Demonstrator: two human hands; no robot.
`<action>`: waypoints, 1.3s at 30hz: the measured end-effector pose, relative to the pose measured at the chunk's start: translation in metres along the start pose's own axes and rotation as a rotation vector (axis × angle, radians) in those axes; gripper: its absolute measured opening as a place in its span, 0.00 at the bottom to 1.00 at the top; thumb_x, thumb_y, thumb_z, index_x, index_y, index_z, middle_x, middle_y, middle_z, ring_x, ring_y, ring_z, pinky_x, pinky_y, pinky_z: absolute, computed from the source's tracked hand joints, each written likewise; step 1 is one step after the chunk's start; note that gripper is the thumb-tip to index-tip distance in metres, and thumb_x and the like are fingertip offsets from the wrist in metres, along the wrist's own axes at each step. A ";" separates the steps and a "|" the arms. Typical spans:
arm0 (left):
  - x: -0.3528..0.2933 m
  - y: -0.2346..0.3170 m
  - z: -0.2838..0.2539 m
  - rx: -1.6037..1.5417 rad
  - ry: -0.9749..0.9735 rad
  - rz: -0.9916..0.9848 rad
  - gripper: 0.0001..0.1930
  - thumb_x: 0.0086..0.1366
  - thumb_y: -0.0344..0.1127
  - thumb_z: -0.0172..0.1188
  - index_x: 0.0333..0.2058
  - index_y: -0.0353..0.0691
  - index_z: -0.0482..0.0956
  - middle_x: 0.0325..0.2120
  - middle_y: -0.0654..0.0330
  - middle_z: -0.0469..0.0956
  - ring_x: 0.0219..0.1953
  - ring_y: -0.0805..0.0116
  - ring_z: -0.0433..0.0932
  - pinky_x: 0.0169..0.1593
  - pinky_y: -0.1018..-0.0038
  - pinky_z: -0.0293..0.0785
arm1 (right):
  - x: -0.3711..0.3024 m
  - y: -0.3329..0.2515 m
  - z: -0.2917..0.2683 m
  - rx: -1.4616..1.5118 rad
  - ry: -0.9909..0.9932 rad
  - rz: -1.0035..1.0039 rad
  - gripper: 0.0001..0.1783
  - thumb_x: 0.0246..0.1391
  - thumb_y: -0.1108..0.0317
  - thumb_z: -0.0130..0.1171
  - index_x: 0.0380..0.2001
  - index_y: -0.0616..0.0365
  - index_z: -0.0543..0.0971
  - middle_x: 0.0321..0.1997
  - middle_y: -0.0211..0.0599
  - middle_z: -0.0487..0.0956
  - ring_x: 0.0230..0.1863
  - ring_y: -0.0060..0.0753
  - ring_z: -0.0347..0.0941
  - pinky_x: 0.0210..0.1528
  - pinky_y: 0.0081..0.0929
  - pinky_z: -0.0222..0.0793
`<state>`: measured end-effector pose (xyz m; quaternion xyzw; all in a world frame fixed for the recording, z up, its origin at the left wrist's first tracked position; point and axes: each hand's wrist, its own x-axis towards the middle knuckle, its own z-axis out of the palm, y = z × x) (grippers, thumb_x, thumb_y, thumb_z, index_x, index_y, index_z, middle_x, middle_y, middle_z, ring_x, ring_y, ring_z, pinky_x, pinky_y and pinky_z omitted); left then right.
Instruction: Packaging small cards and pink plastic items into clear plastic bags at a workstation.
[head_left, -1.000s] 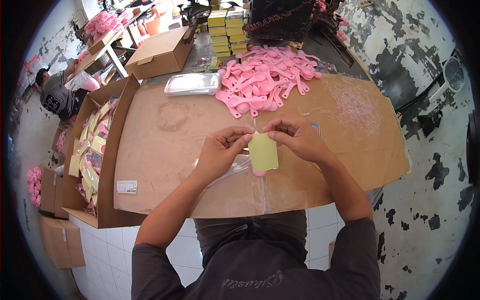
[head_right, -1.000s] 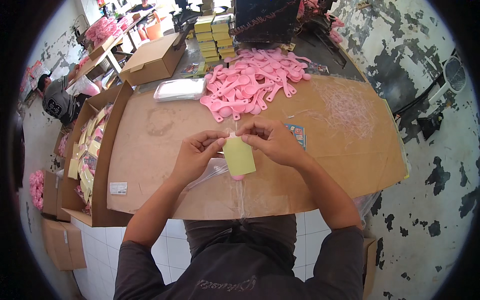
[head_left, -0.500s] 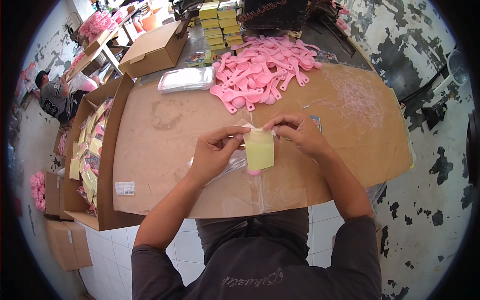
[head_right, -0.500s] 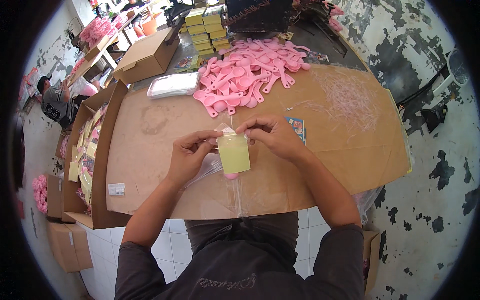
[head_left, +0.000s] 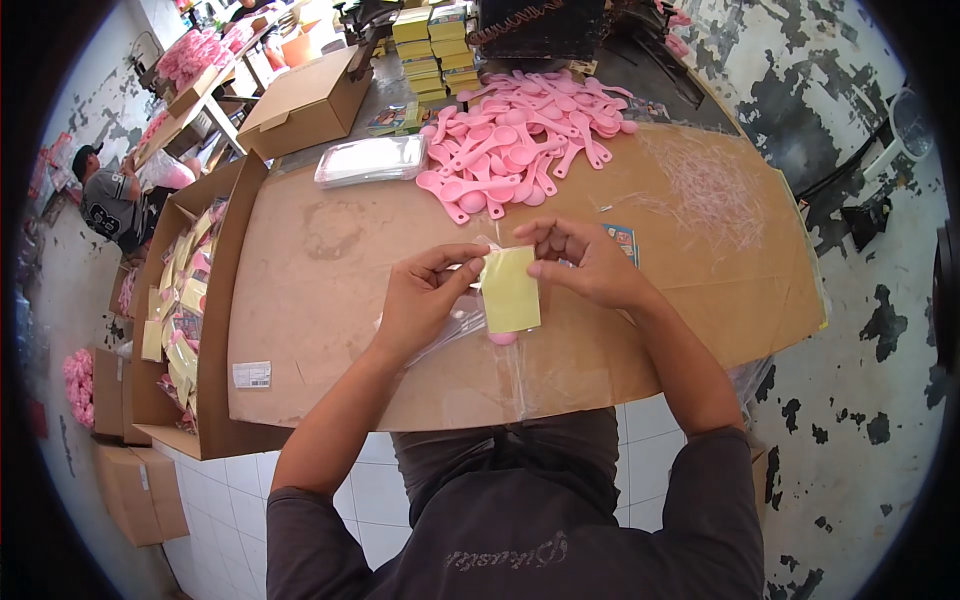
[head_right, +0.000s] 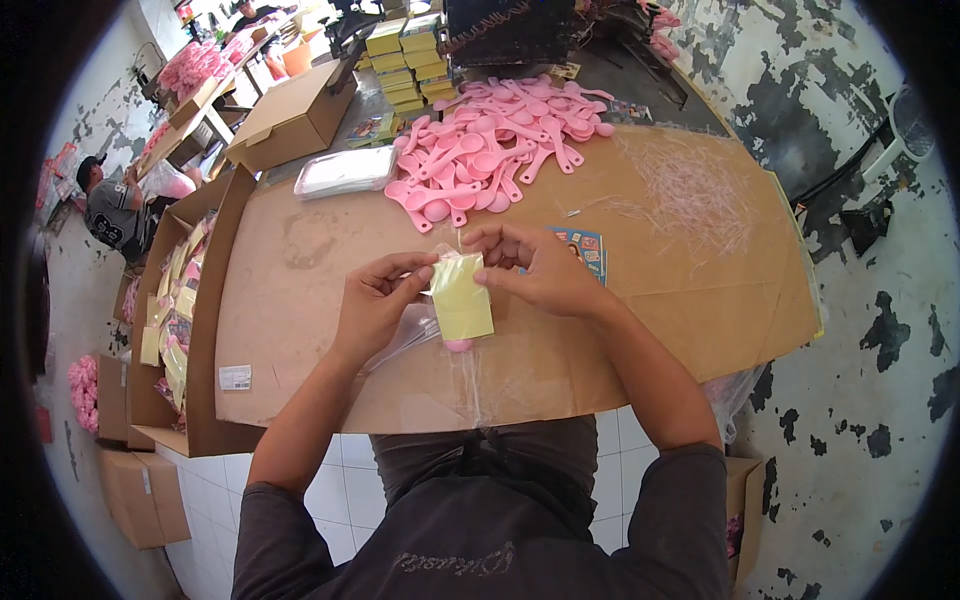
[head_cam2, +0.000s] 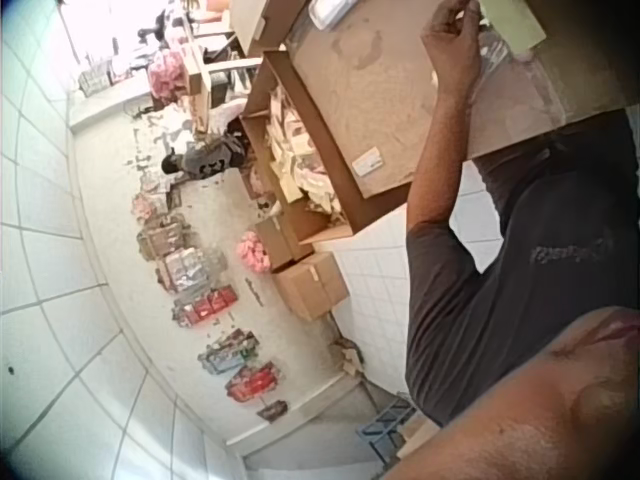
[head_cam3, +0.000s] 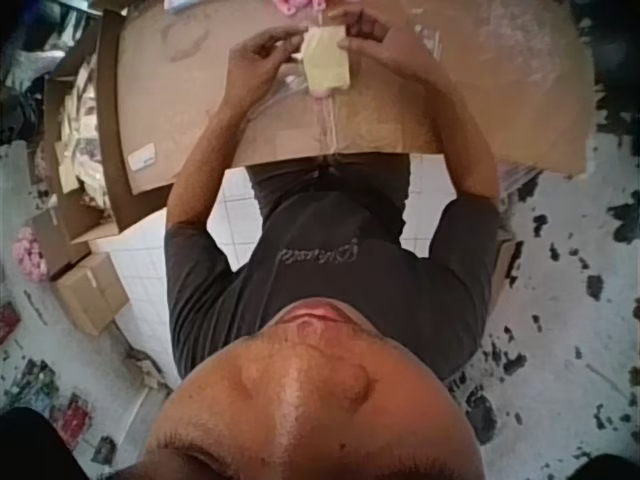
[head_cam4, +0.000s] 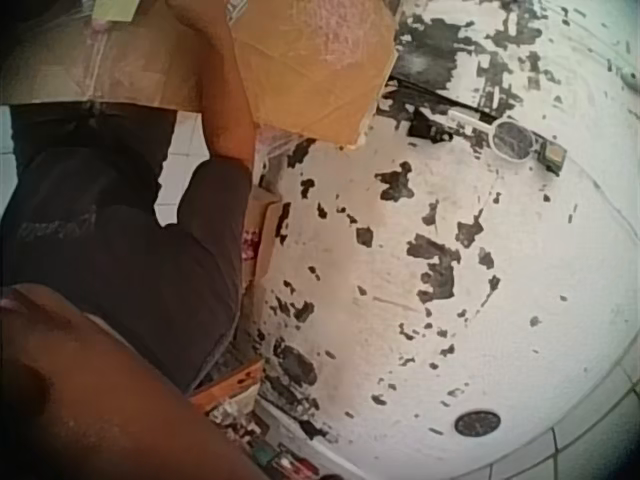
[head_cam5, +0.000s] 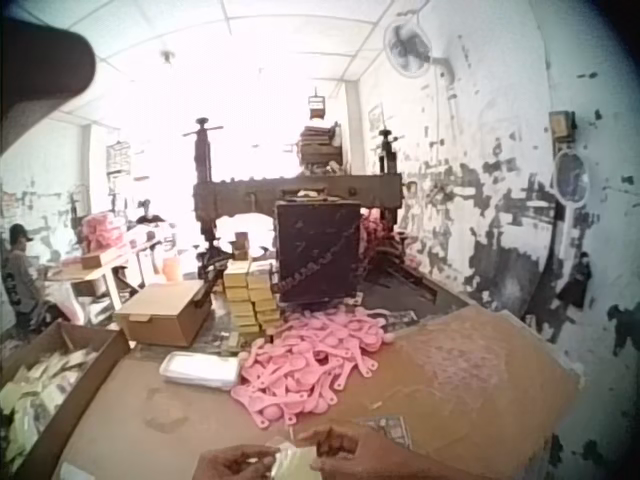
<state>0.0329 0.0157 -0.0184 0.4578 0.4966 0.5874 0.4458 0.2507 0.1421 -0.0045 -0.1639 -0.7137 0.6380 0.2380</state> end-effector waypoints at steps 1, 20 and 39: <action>-0.001 0.000 -0.001 -0.003 0.001 0.030 0.13 0.70 0.29 0.63 0.50 0.30 0.81 0.45 0.55 0.84 0.42 0.71 0.83 0.46 0.73 0.83 | -0.001 -0.003 0.003 -0.011 -0.032 -0.039 0.26 0.58 0.76 0.66 0.59 0.62 0.73 0.44 0.31 0.80 0.44 0.19 0.77 0.48 0.19 0.72; -0.071 0.052 -0.117 -0.478 0.481 0.457 0.30 0.78 0.51 0.49 0.67 0.34 0.63 0.64 0.51 0.71 0.61 0.65 0.75 0.53 0.72 0.78 | -0.040 -0.024 -0.077 -0.955 0.319 -0.120 0.20 0.54 0.66 0.68 0.49 0.62 0.82 0.49 0.45 0.80 0.52 0.47 0.77 0.58 0.37 0.72; 0.016 -0.004 -0.021 0.491 -0.010 0.188 0.07 0.65 0.30 0.66 0.37 0.35 0.77 0.41 0.53 0.82 0.43 0.68 0.81 0.41 0.71 0.77 | -0.033 -0.007 -0.062 -0.548 0.315 -0.027 0.09 0.58 0.74 0.65 0.40 0.61 0.77 0.38 0.34 0.81 0.40 0.26 0.77 0.45 0.29 0.73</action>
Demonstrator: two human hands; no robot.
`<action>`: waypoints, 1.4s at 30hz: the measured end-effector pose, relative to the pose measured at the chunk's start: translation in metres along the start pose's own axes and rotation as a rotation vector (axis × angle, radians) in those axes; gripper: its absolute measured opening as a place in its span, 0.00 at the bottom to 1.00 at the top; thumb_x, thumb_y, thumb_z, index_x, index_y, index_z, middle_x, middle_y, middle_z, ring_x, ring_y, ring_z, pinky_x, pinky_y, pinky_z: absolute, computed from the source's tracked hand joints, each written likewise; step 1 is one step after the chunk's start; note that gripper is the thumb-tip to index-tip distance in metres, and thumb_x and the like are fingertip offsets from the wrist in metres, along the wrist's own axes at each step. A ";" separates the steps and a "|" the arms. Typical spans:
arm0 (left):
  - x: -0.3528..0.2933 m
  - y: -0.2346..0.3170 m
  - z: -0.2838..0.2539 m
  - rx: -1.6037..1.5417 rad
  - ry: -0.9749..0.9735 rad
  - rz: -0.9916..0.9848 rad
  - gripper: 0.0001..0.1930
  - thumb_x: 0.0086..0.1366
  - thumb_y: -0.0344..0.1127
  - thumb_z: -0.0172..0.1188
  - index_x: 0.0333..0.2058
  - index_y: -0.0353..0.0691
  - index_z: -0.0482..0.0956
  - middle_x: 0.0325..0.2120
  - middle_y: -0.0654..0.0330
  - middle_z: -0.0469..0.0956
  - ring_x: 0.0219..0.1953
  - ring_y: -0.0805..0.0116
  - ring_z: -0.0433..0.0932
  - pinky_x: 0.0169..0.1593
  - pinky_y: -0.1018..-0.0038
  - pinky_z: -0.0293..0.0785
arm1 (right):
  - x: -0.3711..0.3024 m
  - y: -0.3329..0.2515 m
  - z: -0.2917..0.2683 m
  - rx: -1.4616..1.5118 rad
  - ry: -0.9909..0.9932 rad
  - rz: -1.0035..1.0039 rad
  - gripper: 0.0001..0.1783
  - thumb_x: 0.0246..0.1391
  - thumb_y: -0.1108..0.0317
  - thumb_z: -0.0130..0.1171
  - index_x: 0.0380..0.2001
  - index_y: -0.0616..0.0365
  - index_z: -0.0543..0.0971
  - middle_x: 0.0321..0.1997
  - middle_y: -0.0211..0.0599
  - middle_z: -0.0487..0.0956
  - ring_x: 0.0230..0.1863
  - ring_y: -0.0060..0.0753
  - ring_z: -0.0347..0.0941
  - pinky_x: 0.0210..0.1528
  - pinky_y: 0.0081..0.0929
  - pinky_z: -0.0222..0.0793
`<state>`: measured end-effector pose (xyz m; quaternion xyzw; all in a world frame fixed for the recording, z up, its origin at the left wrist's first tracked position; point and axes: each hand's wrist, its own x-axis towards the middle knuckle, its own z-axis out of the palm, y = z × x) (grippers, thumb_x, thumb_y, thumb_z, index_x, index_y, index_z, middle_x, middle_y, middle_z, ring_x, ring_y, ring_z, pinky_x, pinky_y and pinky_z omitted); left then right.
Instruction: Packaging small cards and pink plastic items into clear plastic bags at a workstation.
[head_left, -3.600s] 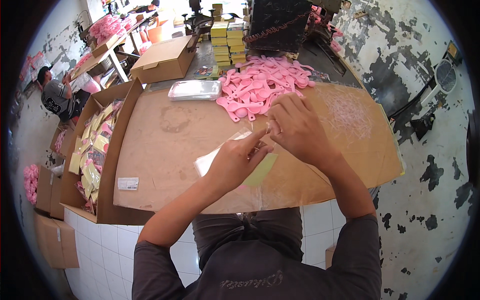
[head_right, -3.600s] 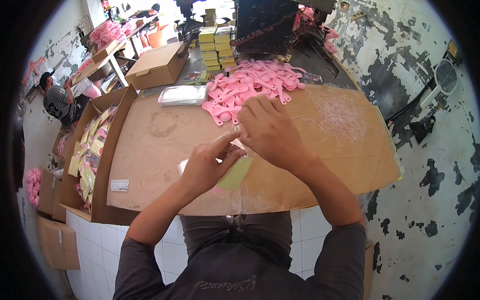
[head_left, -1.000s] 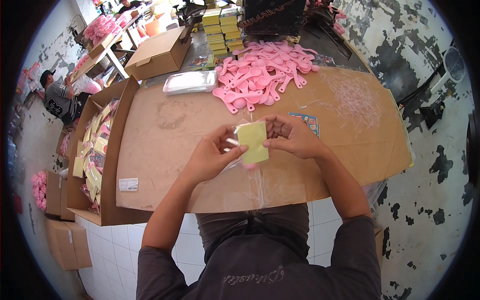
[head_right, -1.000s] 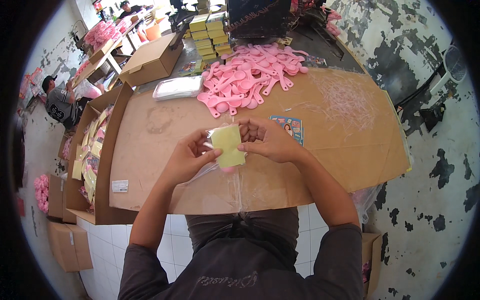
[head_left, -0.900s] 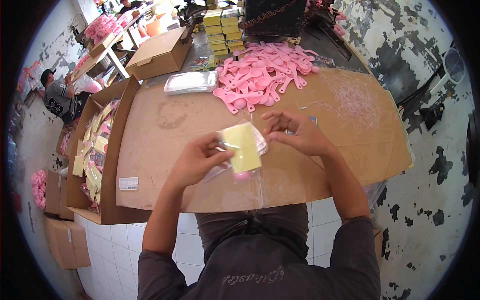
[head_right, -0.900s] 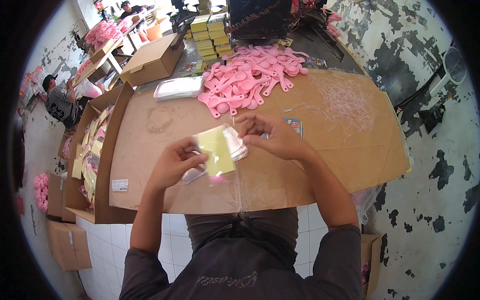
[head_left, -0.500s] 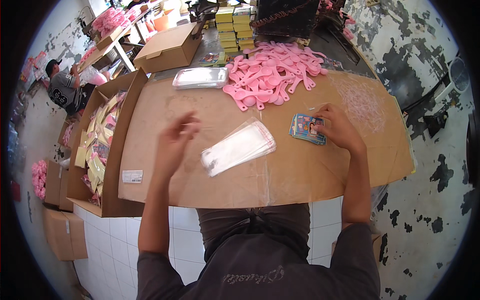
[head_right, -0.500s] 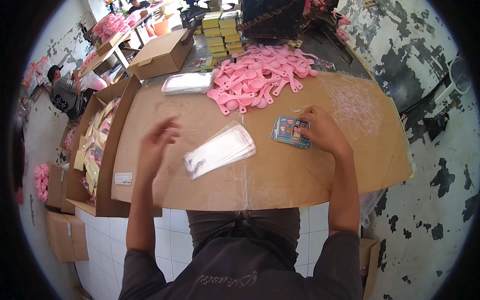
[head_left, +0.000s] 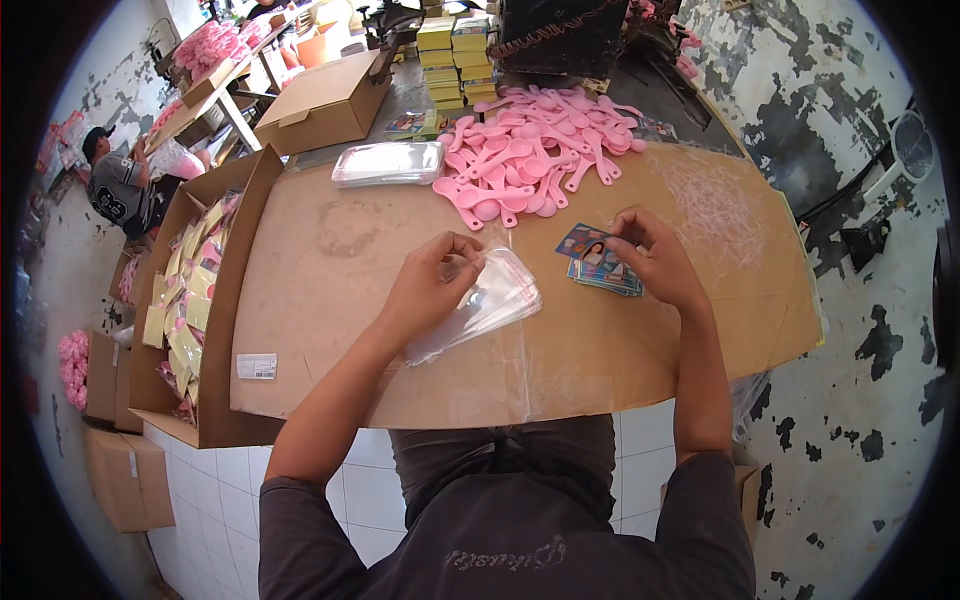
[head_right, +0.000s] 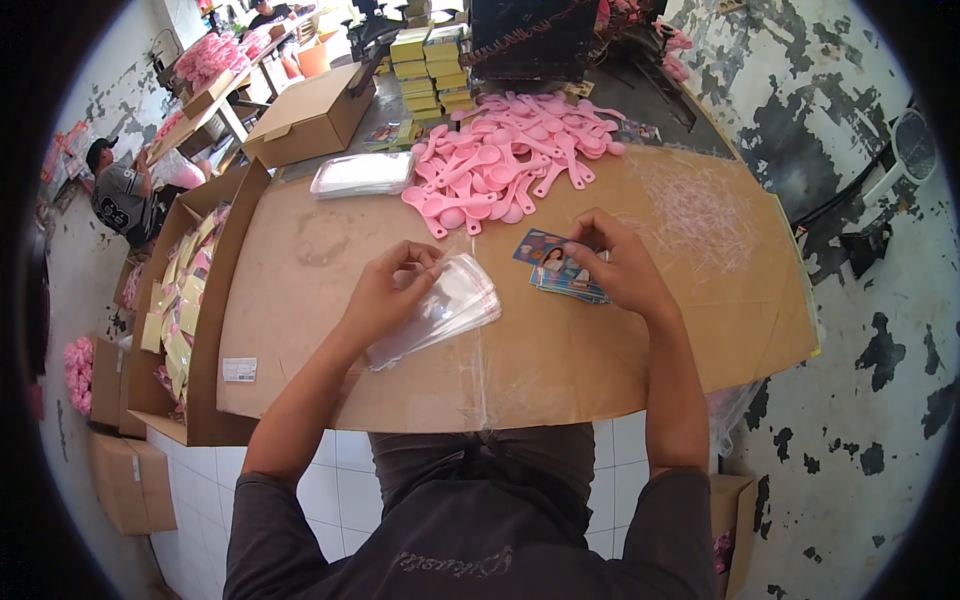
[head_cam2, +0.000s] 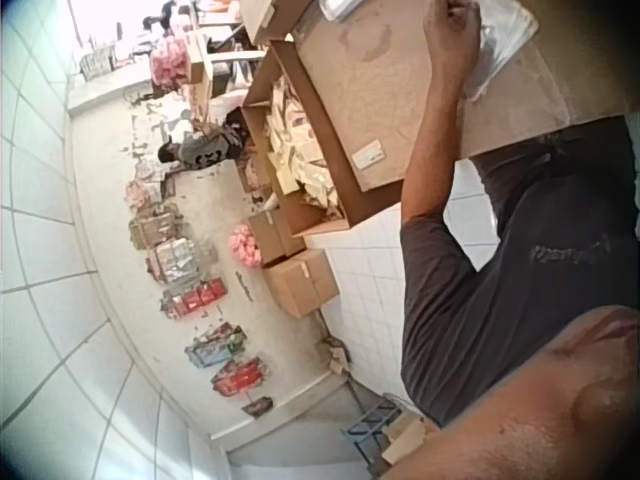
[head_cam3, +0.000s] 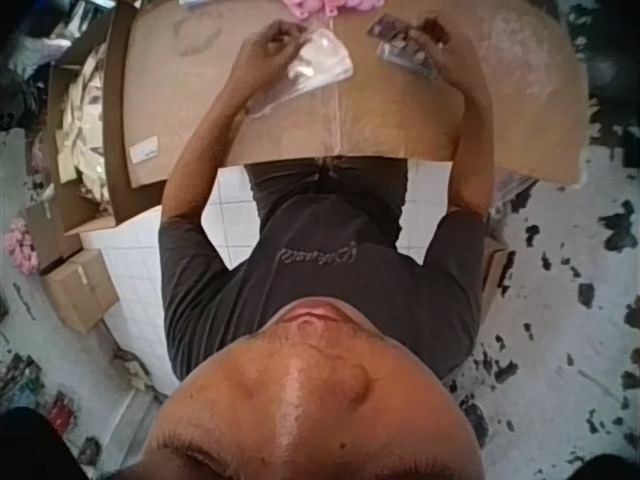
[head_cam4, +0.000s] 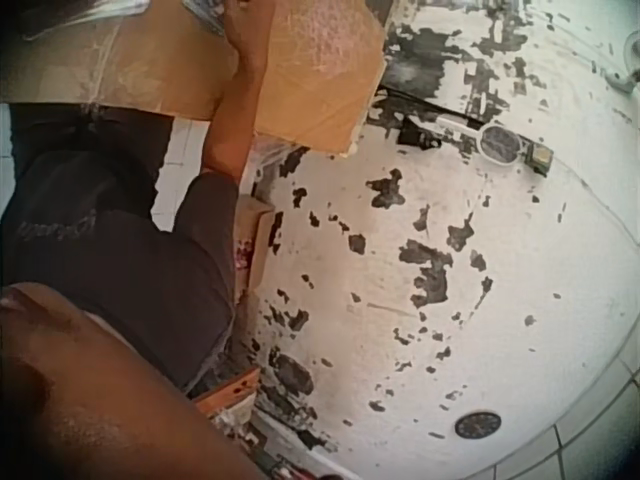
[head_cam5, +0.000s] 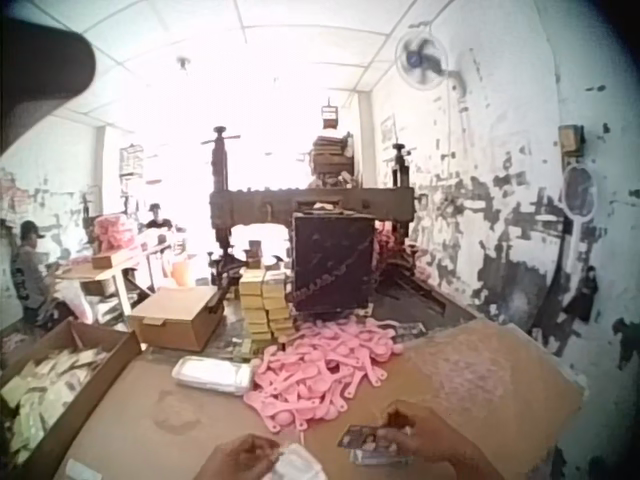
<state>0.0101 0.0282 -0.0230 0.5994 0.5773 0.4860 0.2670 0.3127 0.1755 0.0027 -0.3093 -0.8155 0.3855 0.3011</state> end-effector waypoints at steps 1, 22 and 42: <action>0.000 -0.004 -0.001 0.002 -0.002 -0.005 0.07 0.65 0.30 0.66 0.37 0.35 0.77 0.41 0.53 0.82 0.43 0.68 0.81 0.41 0.71 0.77 | 0.000 -0.001 0.009 0.151 -0.004 0.011 0.08 0.60 0.74 0.64 0.42 0.60 0.77 0.38 0.32 0.81 0.40 0.22 0.77 0.43 0.26 0.73; -0.012 0.019 0.014 -0.477 -0.282 -0.227 0.30 0.68 0.25 0.64 0.66 0.34 0.63 0.38 0.52 0.86 0.41 0.74 0.84 0.44 0.78 0.79 | 0.007 -0.042 0.064 0.009 -0.231 -0.283 0.13 0.60 0.70 0.65 0.48 0.58 0.82 0.39 0.33 0.83 0.37 0.21 0.78 0.39 0.25 0.72; -0.013 0.027 0.010 -0.501 -0.094 -0.262 0.21 0.70 0.28 0.62 0.59 0.33 0.70 0.37 0.57 0.85 0.35 0.80 0.82 0.35 0.82 0.77 | 0.098 0.029 0.013 -0.485 0.234 -0.150 0.18 0.59 0.57 0.64 0.43 0.60 0.85 0.42 0.45 0.82 0.43 0.41 0.79 0.46 0.36 0.73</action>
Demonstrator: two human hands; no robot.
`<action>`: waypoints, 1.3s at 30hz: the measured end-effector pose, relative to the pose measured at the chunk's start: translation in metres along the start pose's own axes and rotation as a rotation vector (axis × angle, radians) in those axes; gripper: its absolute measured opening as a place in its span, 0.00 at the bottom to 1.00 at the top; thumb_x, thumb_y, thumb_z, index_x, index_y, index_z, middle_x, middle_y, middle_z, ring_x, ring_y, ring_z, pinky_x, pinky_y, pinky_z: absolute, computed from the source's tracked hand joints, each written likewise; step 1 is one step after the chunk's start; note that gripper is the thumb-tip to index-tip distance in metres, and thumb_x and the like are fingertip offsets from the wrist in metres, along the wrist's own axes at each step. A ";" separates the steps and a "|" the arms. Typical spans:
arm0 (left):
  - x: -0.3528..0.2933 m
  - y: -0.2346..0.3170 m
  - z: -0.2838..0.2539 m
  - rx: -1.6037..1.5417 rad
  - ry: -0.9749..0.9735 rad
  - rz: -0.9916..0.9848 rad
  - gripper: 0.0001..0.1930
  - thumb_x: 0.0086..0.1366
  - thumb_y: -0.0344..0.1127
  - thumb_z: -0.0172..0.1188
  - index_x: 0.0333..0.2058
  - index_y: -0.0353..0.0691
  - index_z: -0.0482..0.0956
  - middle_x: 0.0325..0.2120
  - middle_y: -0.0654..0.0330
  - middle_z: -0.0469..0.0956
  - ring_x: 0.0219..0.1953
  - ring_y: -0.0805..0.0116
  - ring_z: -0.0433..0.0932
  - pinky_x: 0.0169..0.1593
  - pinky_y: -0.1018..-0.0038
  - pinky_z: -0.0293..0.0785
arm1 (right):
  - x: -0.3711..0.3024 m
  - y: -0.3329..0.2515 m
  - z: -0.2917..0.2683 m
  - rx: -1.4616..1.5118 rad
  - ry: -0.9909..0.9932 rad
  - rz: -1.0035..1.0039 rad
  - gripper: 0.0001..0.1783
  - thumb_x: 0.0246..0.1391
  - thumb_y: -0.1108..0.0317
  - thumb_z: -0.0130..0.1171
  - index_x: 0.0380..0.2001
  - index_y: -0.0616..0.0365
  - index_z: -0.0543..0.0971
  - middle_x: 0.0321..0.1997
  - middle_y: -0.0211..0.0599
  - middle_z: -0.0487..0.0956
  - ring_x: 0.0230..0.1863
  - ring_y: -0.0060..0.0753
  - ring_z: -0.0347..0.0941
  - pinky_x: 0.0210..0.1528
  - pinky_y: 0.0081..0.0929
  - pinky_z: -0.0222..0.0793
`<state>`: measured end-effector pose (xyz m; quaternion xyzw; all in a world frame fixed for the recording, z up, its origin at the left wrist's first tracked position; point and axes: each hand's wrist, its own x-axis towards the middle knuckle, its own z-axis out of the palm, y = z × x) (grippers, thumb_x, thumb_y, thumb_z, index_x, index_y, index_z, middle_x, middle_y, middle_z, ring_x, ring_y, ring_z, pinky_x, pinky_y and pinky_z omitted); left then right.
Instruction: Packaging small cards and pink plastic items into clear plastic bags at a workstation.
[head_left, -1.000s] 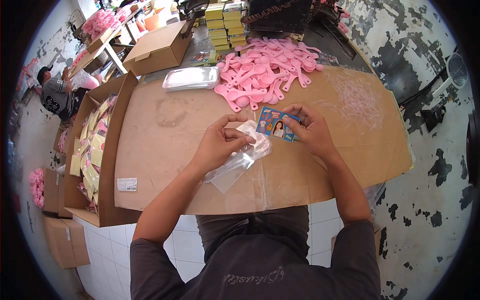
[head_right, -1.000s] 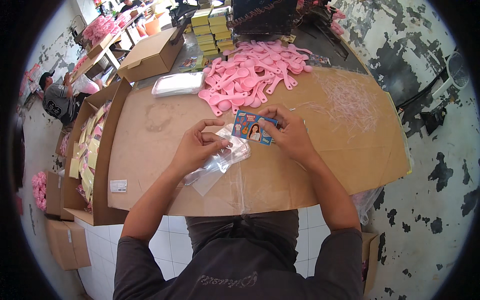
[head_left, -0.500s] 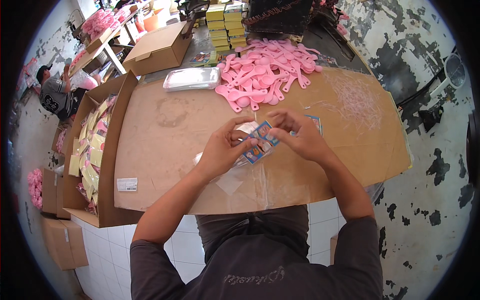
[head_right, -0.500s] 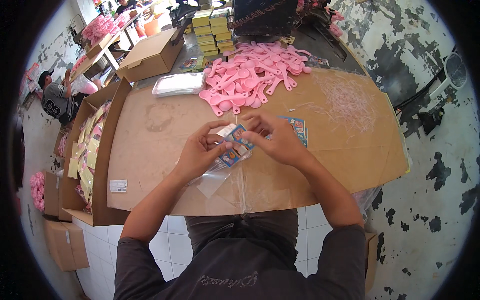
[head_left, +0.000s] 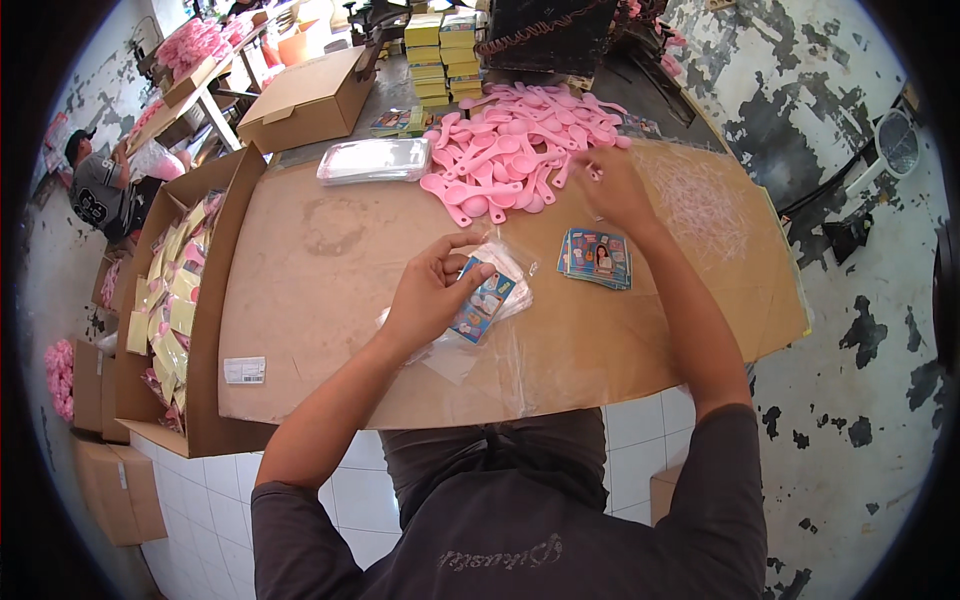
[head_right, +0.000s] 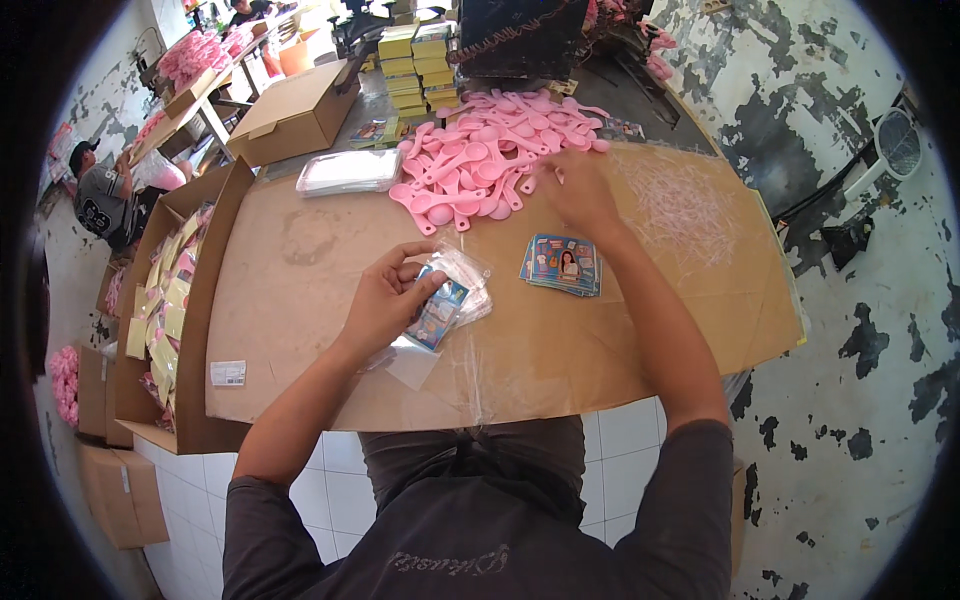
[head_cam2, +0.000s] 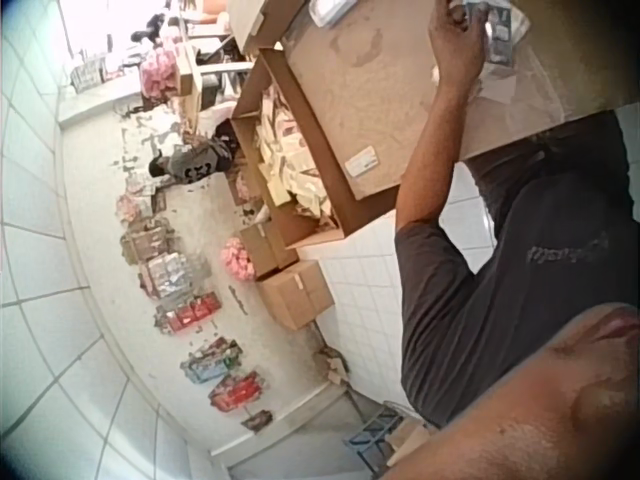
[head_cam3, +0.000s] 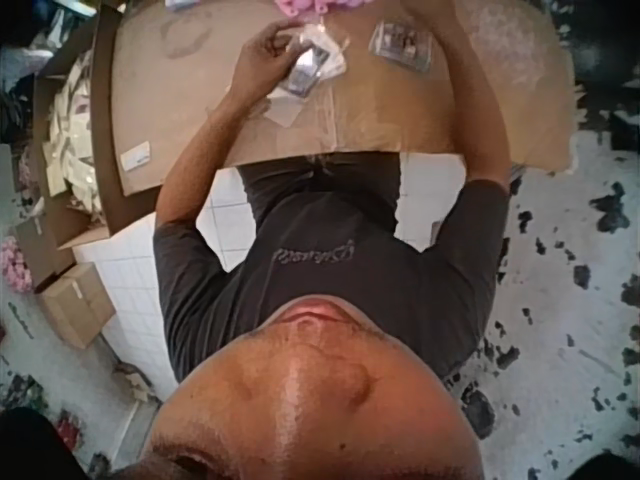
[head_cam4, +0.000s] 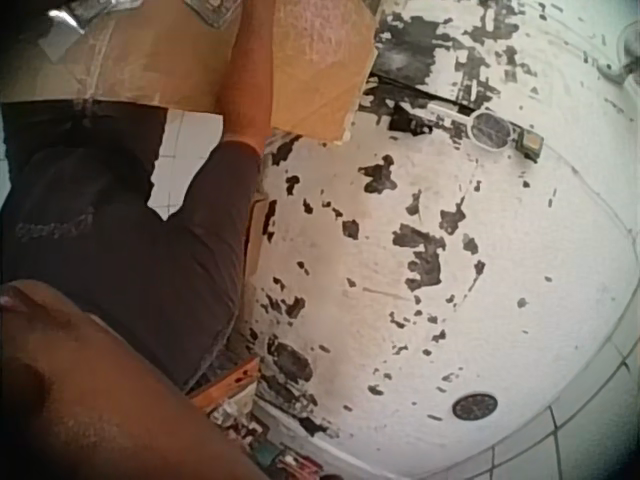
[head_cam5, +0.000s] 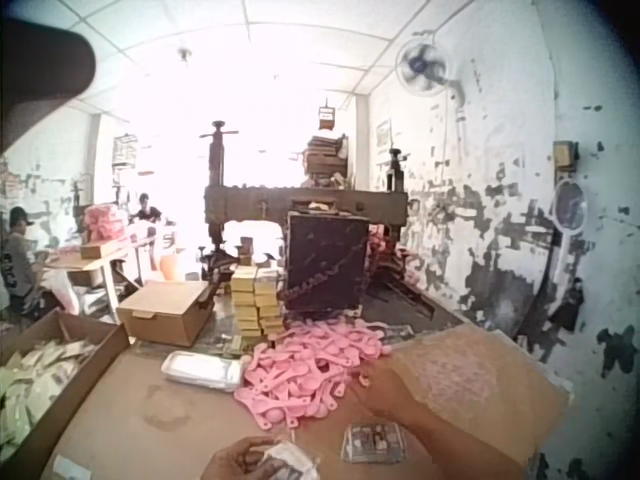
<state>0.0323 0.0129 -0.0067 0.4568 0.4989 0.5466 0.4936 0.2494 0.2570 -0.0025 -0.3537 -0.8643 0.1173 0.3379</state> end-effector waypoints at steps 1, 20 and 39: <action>0.002 0.000 0.001 -0.001 -0.007 0.006 0.21 0.70 0.28 0.62 0.59 0.33 0.70 0.37 0.57 0.85 0.35 0.80 0.82 0.35 0.82 0.77 | 0.013 0.026 0.003 -0.171 0.147 -0.060 0.17 0.57 0.57 0.63 0.42 0.58 0.86 0.44 0.48 0.82 0.43 0.48 0.79 0.47 0.41 0.74; 0.002 -0.011 -0.004 -0.150 -0.014 -0.016 0.18 0.69 0.27 0.63 0.56 0.28 0.74 0.42 0.52 0.85 0.40 0.74 0.84 0.43 0.78 0.82 | -0.050 -0.083 -0.049 0.499 -0.411 -0.094 0.08 0.61 0.70 0.63 0.41 0.59 0.85 0.33 0.30 0.81 0.36 0.19 0.74 0.39 0.25 0.71; -0.002 -0.009 -0.007 -0.109 -0.317 -0.072 0.18 0.71 0.30 0.61 0.56 0.29 0.76 0.45 0.55 0.85 0.43 0.76 0.82 0.47 0.79 0.78 | -0.061 -0.111 -0.020 1.081 -0.709 -0.172 0.23 0.67 0.66 0.53 0.64 0.56 0.72 0.66 0.42 0.71 0.69 0.41 0.65 0.69 0.37 0.59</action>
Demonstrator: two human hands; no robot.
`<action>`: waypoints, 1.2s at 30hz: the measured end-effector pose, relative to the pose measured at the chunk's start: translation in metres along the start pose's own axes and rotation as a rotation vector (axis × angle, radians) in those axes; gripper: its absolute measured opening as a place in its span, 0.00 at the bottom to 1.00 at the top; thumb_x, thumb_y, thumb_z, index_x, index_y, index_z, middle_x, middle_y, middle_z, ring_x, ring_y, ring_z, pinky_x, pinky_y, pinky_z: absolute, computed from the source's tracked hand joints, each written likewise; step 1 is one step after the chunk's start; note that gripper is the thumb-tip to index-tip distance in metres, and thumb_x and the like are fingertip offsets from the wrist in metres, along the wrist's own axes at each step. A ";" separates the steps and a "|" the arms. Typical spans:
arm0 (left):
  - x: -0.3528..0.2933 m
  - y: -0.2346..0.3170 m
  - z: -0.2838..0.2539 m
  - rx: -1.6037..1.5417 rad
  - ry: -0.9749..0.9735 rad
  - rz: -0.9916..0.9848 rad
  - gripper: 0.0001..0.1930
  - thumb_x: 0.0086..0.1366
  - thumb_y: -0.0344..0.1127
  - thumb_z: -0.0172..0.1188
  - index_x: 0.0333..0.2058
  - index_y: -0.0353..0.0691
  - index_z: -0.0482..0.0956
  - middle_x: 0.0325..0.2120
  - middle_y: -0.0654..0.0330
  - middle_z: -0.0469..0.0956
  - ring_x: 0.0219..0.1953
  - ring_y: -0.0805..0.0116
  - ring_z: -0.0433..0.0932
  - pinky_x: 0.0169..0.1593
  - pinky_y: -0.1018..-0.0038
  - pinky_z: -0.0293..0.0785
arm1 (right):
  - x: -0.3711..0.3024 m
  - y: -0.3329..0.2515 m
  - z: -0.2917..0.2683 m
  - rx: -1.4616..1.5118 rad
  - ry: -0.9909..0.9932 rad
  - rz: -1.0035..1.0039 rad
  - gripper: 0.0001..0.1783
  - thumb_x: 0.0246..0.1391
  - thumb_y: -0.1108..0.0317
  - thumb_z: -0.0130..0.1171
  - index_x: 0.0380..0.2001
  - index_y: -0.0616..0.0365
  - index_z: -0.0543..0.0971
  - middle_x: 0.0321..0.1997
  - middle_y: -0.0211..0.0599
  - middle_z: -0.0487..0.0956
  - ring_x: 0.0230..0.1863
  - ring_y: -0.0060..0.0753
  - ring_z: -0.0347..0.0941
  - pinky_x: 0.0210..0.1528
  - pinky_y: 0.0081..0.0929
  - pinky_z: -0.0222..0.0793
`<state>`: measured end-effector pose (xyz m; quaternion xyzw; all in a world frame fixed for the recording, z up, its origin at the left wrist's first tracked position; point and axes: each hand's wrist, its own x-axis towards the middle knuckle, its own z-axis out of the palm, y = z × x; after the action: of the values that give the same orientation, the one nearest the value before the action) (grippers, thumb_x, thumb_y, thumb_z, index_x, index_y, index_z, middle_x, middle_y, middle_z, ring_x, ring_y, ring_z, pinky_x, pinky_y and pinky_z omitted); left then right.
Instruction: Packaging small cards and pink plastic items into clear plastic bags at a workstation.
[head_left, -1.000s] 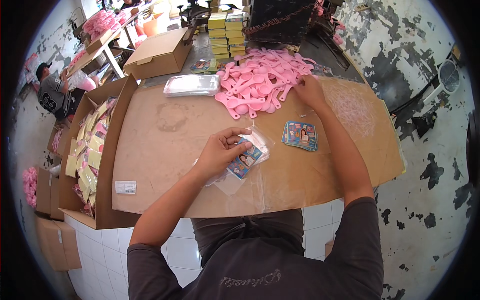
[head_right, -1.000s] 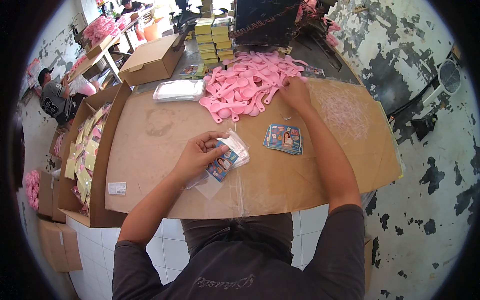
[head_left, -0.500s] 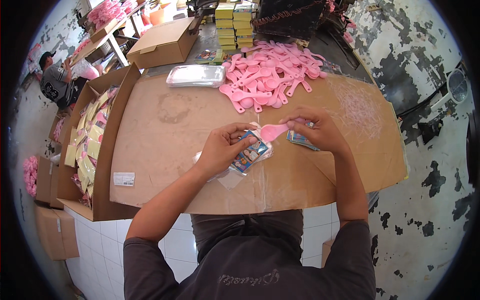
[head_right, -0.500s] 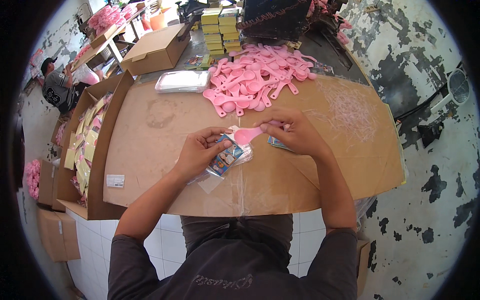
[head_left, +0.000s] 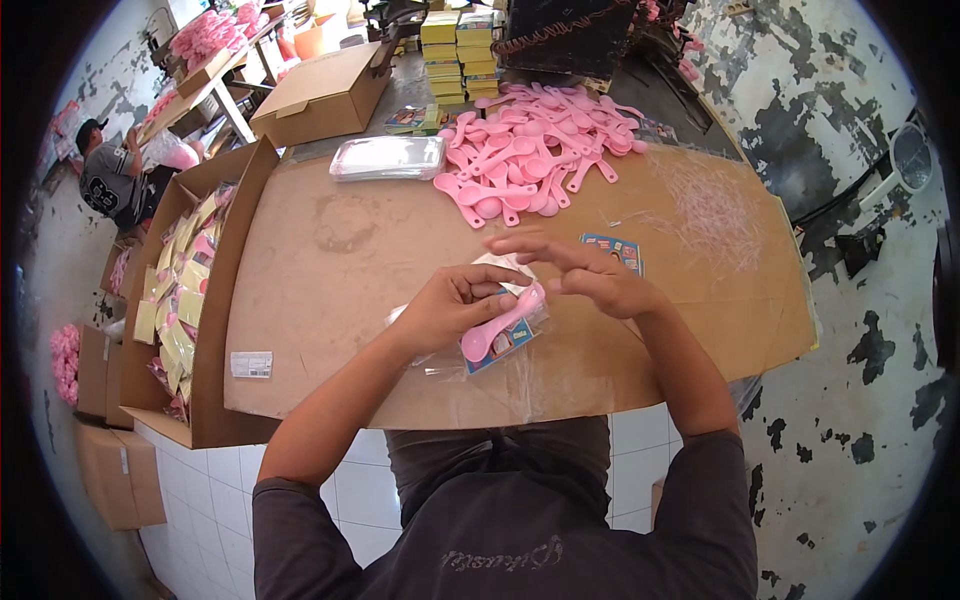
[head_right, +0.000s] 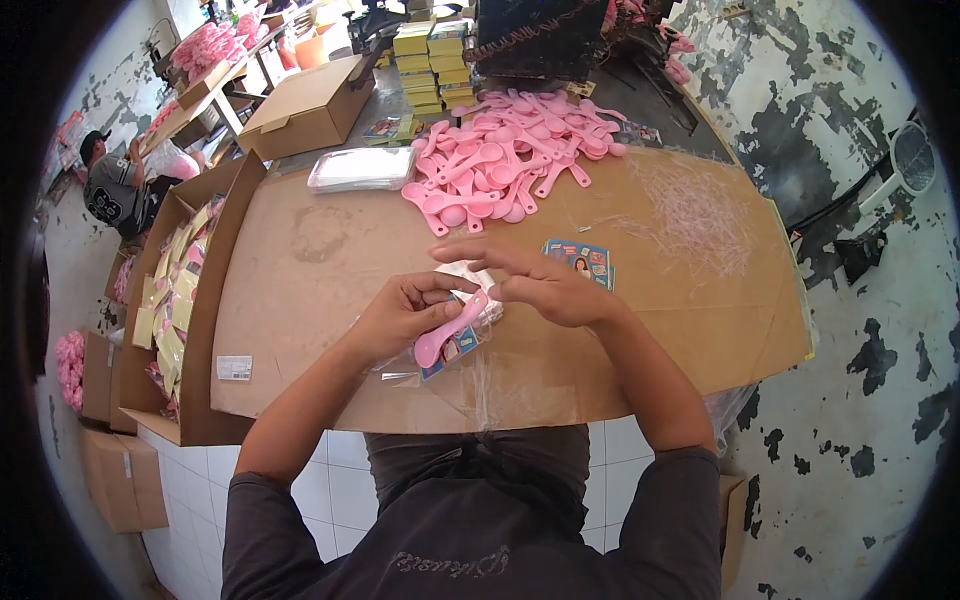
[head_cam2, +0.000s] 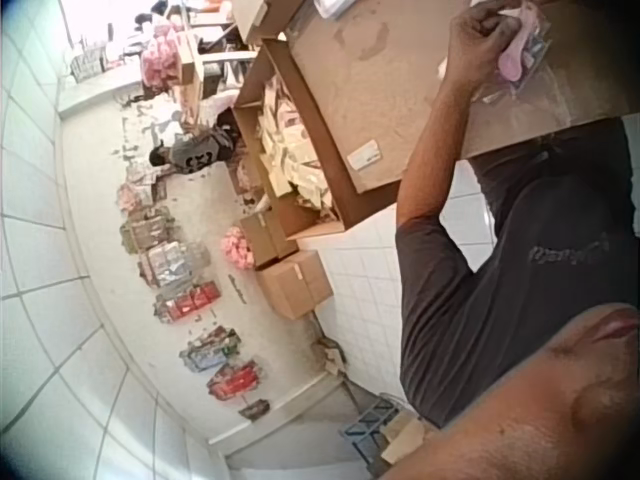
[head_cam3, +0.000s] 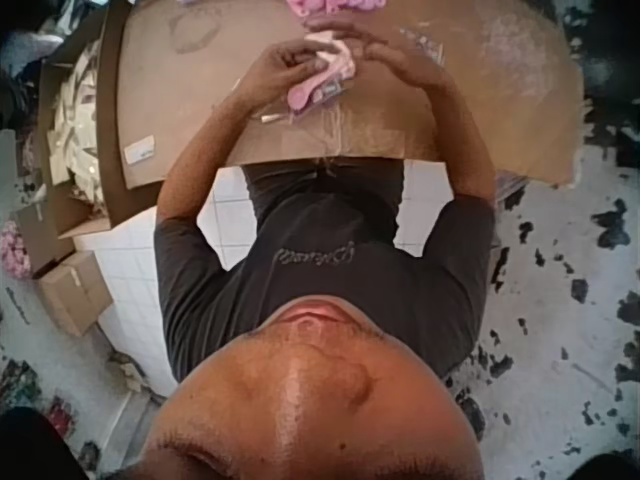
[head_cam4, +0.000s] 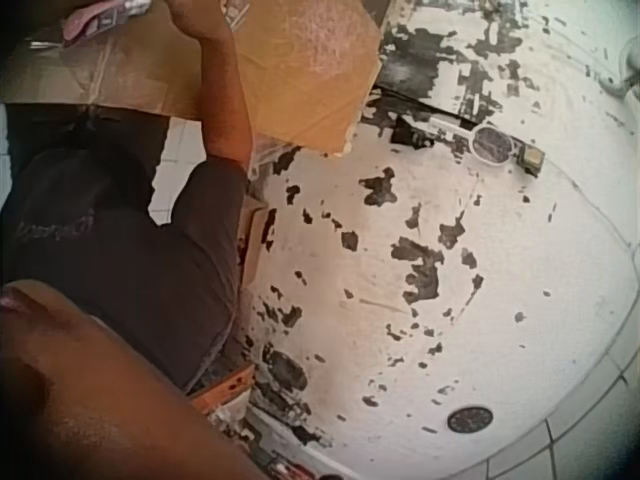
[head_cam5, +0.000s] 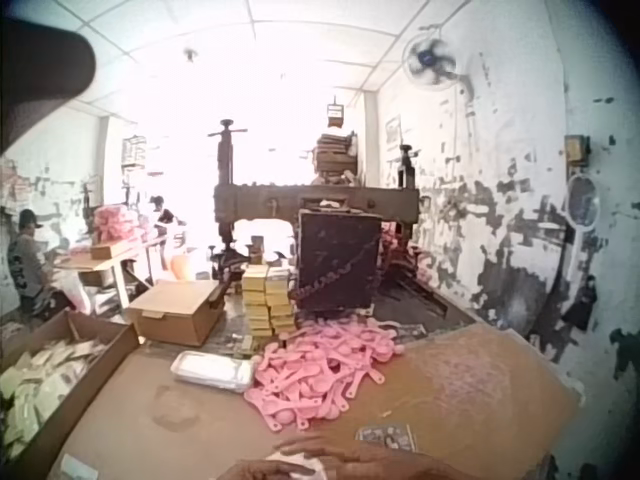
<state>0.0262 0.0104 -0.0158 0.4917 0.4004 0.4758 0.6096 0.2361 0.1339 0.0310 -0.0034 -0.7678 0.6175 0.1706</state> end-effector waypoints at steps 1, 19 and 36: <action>0.000 0.004 0.000 -0.046 -0.032 -0.027 0.17 0.72 0.31 0.61 0.56 0.29 0.76 0.44 0.56 0.85 0.43 0.77 0.82 0.47 0.79 0.77 | -0.001 -0.002 -0.002 -0.003 -0.001 0.002 0.23 0.67 0.66 0.53 0.64 0.56 0.72 0.66 0.42 0.71 0.69 0.41 0.65 0.69 0.37 0.59; -0.014 0.035 0.014 0.332 0.077 0.359 0.33 0.64 0.28 0.63 0.67 0.36 0.64 0.61 0.55 0.73 0.67 0.64 0.68 0.71 0.65 0.60 | 0.016 -0.087 0.010 -0.762 0.363 -0.132 0.06 0.55 0.73 0.67 0.38 0.58 0.85 0.29 0.31 0.82 0.30 0.24 0.75 0.33 0.24 0.70; -0.004 0.041 0.050 0.114 0.245 0.382 0.13 0.74 0.30 0.57 0.54 0.33 0.77 0.36 0.55 0.86 0.43 0.70 0.86 0.45 0.76 0.81 | 0.012 -0.072 0.025 -0.923 0.524 -0.272 0.07 0.53 0.75 0.68 0.37 0.59 0.83 0.35 0.34 0.80 0.34 0.30 0.78 0.35 0.26 0.71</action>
<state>0.0654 -0.0023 0.0341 0.5308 0.3972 0.6152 0.4265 0.2330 0.0955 0.0982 -0.1322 -0.8843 0.1673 0.4153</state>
